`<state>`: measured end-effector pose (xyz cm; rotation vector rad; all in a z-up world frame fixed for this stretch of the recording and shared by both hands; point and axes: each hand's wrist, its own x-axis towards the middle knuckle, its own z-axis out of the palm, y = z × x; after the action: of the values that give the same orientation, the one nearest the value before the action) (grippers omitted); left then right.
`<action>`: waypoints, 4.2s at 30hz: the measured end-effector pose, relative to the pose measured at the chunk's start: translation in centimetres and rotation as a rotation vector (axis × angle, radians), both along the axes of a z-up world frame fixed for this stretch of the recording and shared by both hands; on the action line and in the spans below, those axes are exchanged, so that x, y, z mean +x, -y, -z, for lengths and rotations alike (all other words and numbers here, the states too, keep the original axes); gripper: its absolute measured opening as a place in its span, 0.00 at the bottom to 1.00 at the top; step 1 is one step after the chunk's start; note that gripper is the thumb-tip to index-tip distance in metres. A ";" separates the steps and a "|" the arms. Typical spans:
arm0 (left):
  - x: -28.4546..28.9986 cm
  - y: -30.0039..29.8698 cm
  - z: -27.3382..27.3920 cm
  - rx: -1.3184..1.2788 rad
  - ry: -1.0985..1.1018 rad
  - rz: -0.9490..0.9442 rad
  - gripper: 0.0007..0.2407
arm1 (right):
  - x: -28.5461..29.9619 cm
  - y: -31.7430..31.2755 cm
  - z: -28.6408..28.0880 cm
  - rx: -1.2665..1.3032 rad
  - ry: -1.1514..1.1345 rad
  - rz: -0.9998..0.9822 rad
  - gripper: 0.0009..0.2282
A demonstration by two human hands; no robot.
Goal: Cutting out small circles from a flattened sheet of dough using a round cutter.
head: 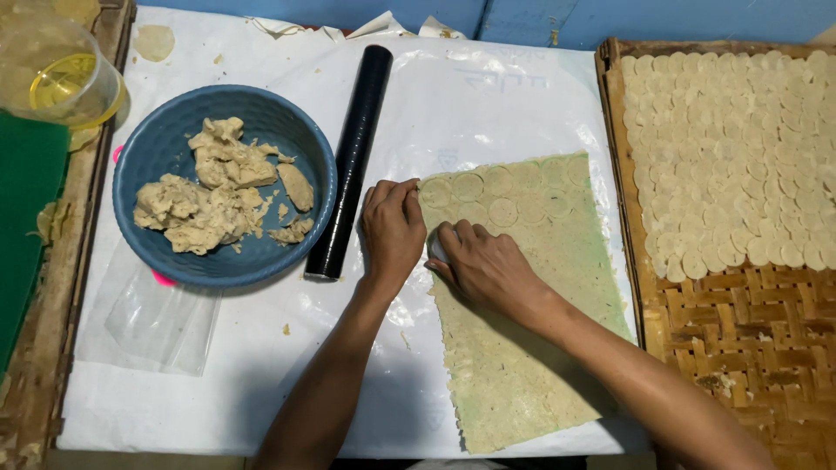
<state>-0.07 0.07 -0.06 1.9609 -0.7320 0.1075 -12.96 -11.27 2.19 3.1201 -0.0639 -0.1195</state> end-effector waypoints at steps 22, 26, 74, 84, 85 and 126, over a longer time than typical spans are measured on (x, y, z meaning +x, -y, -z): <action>0.0 -0.1 -0.2 0.003 -0.036 0.018 0.09 | -4.0 -2.1 -3.5 0.269 -0.098 0.191 0.21; -0.1 -0.4 -0.1 0.007 -0.025 0.014 0.09 | -3.8 -2.8 -2.4 0.176 -0.087 0.162 0.21; -0.2 -0.1 -0.6 0.023 -0.041 0.033 0.09 | -2.5 1.9 -2.1 0.131 -0.054 0.198 0.20; -0.1 0.1 -0.3 0.017 -0.024 0.022 0.09 | -2.1 2.2 -2.1 0.024 -0.019 0.105 0.19; -0.1 -0.1 -0.3 0.018 -0.025 0.026 0.09 | -2.0 2.1 -1.6 0.025 -0.020 0.109 0.19; -0.1 -0.1 -0.2 0.023 -0.031 0.036 0.09 | -4.6 4.8 -2.3 0.109 -0.049 0.312 0.19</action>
<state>-0.21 0.13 0.13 1.9658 -0.7514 0.0473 -17.60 -16.05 4.53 3.1863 -0.5608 -0.2100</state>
